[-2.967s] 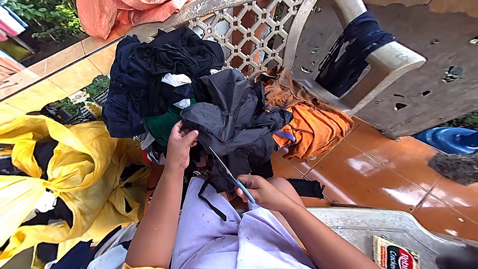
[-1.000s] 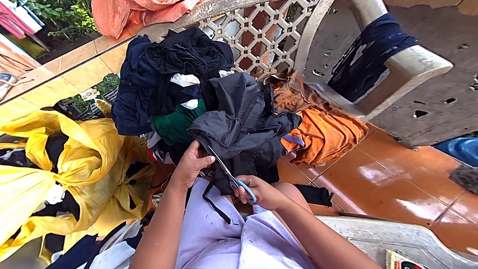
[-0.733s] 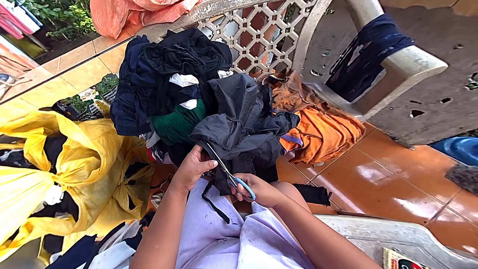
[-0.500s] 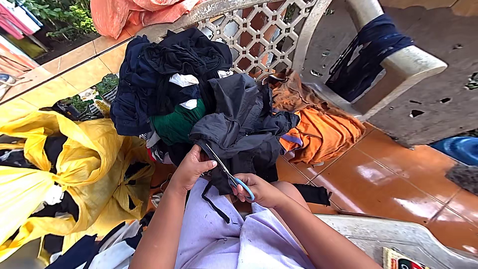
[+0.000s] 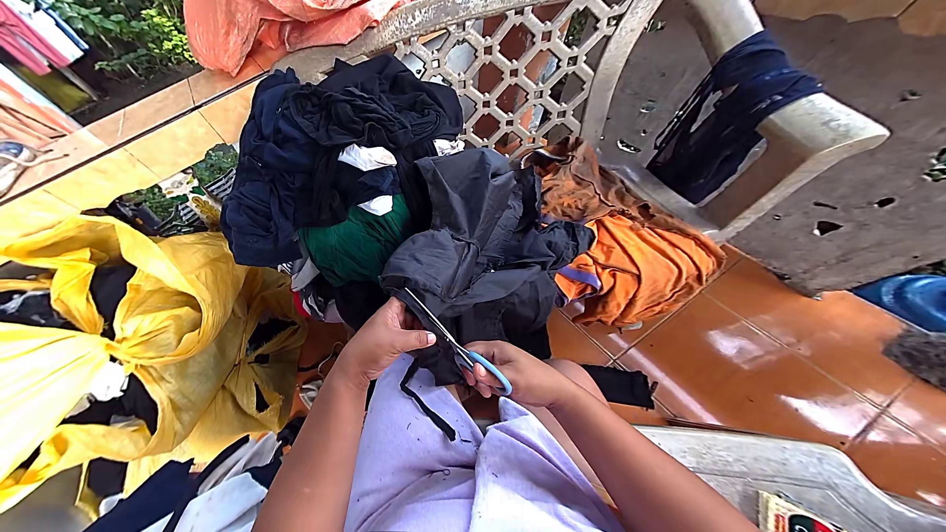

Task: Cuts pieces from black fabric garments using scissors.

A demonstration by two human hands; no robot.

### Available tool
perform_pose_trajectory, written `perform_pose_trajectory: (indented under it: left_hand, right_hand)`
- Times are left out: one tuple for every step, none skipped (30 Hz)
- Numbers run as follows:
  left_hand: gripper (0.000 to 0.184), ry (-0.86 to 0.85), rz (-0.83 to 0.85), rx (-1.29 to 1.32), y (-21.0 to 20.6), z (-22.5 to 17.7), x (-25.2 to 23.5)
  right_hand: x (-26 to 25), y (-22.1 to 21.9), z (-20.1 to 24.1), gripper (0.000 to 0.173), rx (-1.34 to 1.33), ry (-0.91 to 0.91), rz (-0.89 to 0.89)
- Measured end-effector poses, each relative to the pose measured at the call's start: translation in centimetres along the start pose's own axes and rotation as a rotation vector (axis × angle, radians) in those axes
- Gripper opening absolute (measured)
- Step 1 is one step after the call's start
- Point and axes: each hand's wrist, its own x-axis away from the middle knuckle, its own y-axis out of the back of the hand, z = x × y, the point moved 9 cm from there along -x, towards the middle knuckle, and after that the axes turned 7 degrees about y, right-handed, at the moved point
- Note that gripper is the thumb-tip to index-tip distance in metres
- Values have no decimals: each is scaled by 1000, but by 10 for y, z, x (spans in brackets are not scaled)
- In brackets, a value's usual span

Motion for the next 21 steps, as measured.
perform_pose_trajectory:
  left_hand:
    - [52,-8,8,5,0,-1,0]
    - [50,-17,15,7,-1,-1,1]
    - [46,-24,18,9,-1,-2,1]
    - [44,-23,22,-1,0,-2,1]
    - [44,-16,25,-19,0,-3,3]
    - [45,-8,23,-44,2,-4,4]
    - [47,-11,18,-65,4,-7,7]
    - [47,-28,2,-72,8,-11,9]
    - [45,-58,-27,-64,13,-15,10]
    - [39,-86,-70,-50,18,-18,12]
    - [31,-112,-116,-37,23,-21,13]
    - [22,-138,-161,-28,26,-24,14]
    - [17,-160,-194,-18,29,-25,14]
    - [17,-177,-216,-11,30,-27,15]
    - [18,-185,-228,-6,31,-27,15]
    - [19,-189,-233,-4,30,-28,16]
    - [22,-189,-228,-6,29,-29,16]
    - [25,-186,-218,-9,27,-29,16]
    - [28,-182,-205,-13,26,-29,16]
    - [31,-177,-193,-18,24,-28,15]
    - [34,-175,-182,-19,22,-27,15]
  right_hand:
    - [0,0,1,30,14,11,15]
    - [0,-1,1,30,26,27,30]
    - [-1,-1,2,29,36,42,39]
    - [-1,-1,2,29,43,54,46]
    - [-1,-1,2,30,47,62,49]
    - [0,-1,2,30,50,66,51]
    - [0,0,2,31,47,65,48]
    - [0,1,1,30,43,62,46]
    - [0,1,1,29,42,58,44]
    - [0,1,0,28,42,51,42]
    - [0,1,0,26,40,49,41]
    - [0,1,-1,26,32,49,41]
    - [-1,0,0,26,20,50,42]
    - [-1,-1,-1,25,11,51,44]
    - [-1,-1,0,25,5,52,47]
    - [-2,-2,0,24,-1,50,46]
    - [-2,-3,-1,24,-1,42,42]
    - [-2,-3,-1,25,5,31,34]
    - [-3,-4,0,26,8,19,23]
    - [-4,-4,0,26,10,9,11]
    - [-5,-5,1,28,7,5,1]
